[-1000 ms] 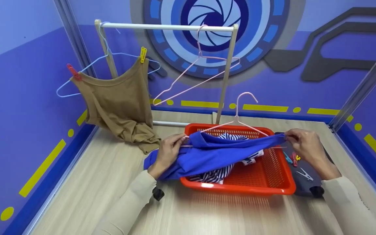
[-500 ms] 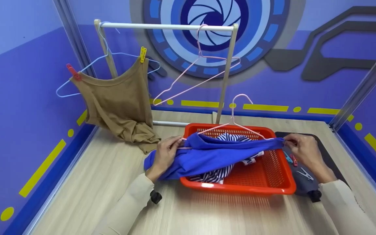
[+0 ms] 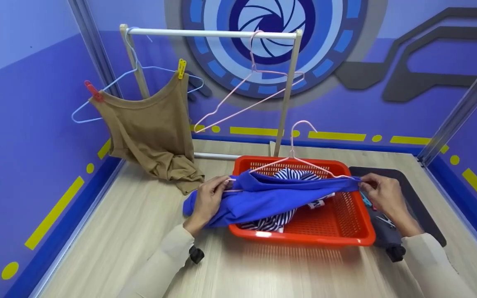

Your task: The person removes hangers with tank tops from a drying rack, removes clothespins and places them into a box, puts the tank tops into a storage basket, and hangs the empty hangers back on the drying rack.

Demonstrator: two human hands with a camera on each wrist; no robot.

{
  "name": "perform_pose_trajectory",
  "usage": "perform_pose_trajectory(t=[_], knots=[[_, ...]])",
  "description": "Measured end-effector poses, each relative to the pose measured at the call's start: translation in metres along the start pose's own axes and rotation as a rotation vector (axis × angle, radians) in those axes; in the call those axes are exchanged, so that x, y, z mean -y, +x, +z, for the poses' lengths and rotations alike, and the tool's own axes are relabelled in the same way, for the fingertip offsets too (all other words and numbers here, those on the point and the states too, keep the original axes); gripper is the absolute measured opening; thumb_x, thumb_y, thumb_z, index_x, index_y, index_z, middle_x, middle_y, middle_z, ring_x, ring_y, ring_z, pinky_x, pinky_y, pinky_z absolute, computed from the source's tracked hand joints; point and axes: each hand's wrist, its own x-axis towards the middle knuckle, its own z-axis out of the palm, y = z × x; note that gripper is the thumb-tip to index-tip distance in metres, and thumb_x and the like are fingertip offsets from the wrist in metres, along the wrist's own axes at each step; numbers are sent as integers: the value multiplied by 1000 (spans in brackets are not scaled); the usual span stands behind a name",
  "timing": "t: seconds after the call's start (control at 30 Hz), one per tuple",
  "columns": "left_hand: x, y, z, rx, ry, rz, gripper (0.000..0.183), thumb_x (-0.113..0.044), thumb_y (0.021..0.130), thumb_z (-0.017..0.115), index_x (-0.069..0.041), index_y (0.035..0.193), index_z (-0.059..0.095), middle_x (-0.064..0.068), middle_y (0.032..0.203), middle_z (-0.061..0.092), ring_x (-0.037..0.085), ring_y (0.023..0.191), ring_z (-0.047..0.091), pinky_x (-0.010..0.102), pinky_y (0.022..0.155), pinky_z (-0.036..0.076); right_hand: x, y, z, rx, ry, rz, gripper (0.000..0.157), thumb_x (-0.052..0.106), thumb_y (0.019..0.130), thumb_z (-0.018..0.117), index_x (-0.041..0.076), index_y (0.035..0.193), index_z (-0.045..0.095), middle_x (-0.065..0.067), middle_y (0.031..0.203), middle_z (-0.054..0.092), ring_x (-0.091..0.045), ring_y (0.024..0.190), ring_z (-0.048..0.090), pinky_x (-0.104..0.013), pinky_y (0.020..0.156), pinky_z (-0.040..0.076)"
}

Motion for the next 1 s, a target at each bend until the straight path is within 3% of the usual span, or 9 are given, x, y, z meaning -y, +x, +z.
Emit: perform_pose_trajectory(t=[0.13, 0.33, 0.63, 0.9, 1.0], knots=[[1, -2, 1, -11, -21, 14, 14, 8, 91, 60, 11, 100, 71, 20, 91, 74, 33, 81, 72, 28, 77, 58, 0, -3, 0, 47, 56, 108, 12, 10, 95, 62, 2, 97, 71, -14, 82, 68, -11, 59, 52, -22, 46, 43], [1, -4, 1, -39, -10, 27, 14, 9, 90, 62, 11, 100, 71, 20, 91, 74, 33, 80, 72, 26, 77, 58, 1, -7, 0, 61, 107, 194, 16, 13, 95, 62, 1, 101, 71, -14, 86, 69, -9, 62, 54, -23, 47, 45], [0, -8, 2, -46, -24, -81, 15, 4, 93, 60, 10, 102, 71, 20, 93, 74, 34, 83, 71, 23, 78, 56, 8, -10, -2, 167, 278, 411, 25, 22, 99, 57, 3, 115, 63, 3, 82, 63, -11, 70, 59, -27, 52, 48], [0, -11, 4, -80, -24, -66, 14, 4, 92, 61, 9, 100, 72, 18, 93, 74, 33, 82, 71, 20, 77, 55, 10, -11, 2, 114, 293, 404, 22, 24, 100, 56, 7, 112, 62, -3, 87, 64, -13, 75, 62, -26, 48, 44], [0, -12, 4, -94, -21, -67, 14, 3, 92, 61, 9, 100, 72, 18, 92, 74, 32, 81, 71, 20, 76, 55, 8, -11, 2, 114, 307, 396, 23, 26, 100, 57, 7, 111, 62, 1, 85, 64, -14, 77, 63, -26, 48, 44]])
